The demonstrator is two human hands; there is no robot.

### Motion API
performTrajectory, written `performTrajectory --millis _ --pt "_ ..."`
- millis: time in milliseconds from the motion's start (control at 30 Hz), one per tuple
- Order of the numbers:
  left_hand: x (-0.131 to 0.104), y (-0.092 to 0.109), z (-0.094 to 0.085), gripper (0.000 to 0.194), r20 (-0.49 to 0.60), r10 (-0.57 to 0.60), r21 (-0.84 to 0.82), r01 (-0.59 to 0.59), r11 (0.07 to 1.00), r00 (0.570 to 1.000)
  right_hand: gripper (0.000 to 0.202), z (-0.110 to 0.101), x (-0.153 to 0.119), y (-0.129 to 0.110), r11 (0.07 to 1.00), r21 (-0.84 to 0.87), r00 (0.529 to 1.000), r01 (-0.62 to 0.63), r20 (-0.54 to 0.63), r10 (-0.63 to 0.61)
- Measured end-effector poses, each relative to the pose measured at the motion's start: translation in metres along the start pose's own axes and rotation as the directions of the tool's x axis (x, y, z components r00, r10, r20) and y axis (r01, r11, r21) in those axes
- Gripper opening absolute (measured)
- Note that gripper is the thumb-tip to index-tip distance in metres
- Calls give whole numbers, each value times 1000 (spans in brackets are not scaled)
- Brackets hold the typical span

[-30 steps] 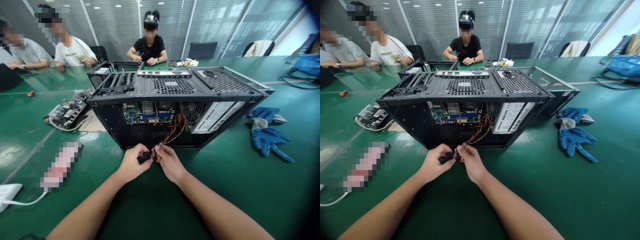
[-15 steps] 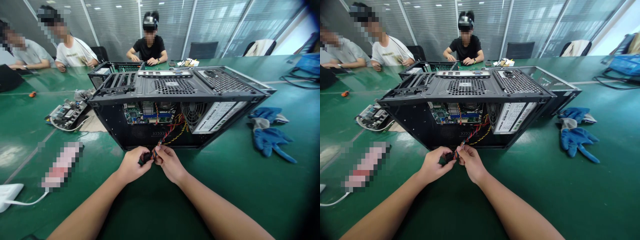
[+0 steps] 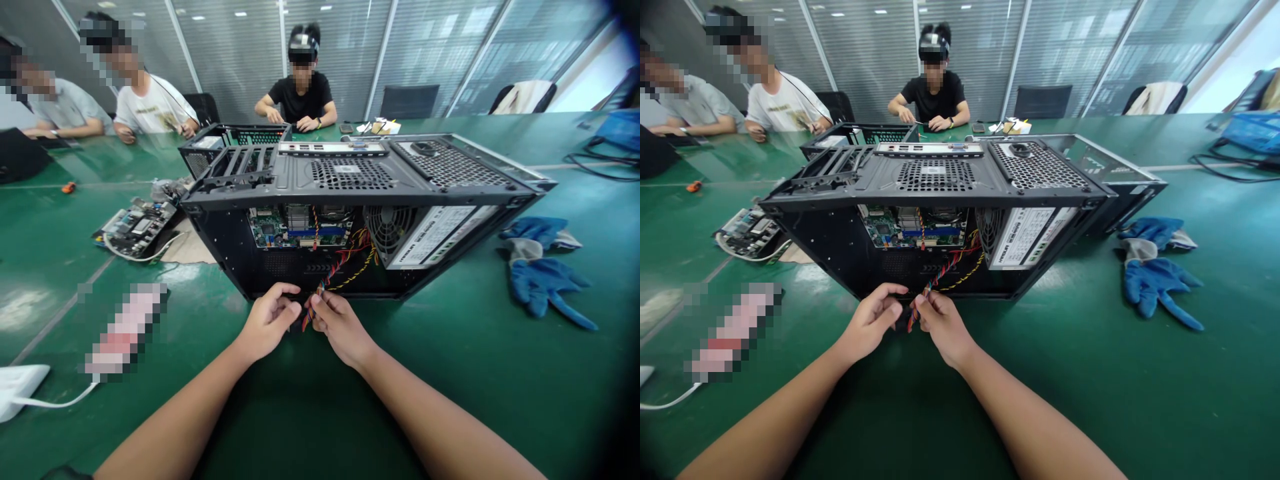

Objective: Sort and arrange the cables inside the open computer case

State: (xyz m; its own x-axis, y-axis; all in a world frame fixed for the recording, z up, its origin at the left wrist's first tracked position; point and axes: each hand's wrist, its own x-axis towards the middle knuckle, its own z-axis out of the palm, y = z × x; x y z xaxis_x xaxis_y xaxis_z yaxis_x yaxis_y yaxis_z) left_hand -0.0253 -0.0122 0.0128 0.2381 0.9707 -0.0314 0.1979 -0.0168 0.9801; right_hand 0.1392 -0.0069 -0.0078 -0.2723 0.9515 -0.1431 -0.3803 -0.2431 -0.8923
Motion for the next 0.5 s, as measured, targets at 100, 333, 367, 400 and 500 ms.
performTrajectory --millis 100,333,367,400,500 --pt "5 1 3 40 27 -147 -222 149 964 989 36 -1 0 -1 1000 1 999 3 37 -3" --pt "12 1 6 22 255 -257 -429 347 834 932 33 -5 0 -3 1000 9 995 20 100 -21" --pt "12 1 6 21 296 -257 -449 371 813 920 33 -5 0 -3 1000 12 993 18 116 -19" --pt "11 0 6 20 336 -256 -463 396 793 906 33 -5 0 -3 1000 9 991 16 130 -17" --pt "10 -1 5 24 454 -260 -458 474 752 852 34 -5 -1 -4 999 -25 989 23 144 -19"
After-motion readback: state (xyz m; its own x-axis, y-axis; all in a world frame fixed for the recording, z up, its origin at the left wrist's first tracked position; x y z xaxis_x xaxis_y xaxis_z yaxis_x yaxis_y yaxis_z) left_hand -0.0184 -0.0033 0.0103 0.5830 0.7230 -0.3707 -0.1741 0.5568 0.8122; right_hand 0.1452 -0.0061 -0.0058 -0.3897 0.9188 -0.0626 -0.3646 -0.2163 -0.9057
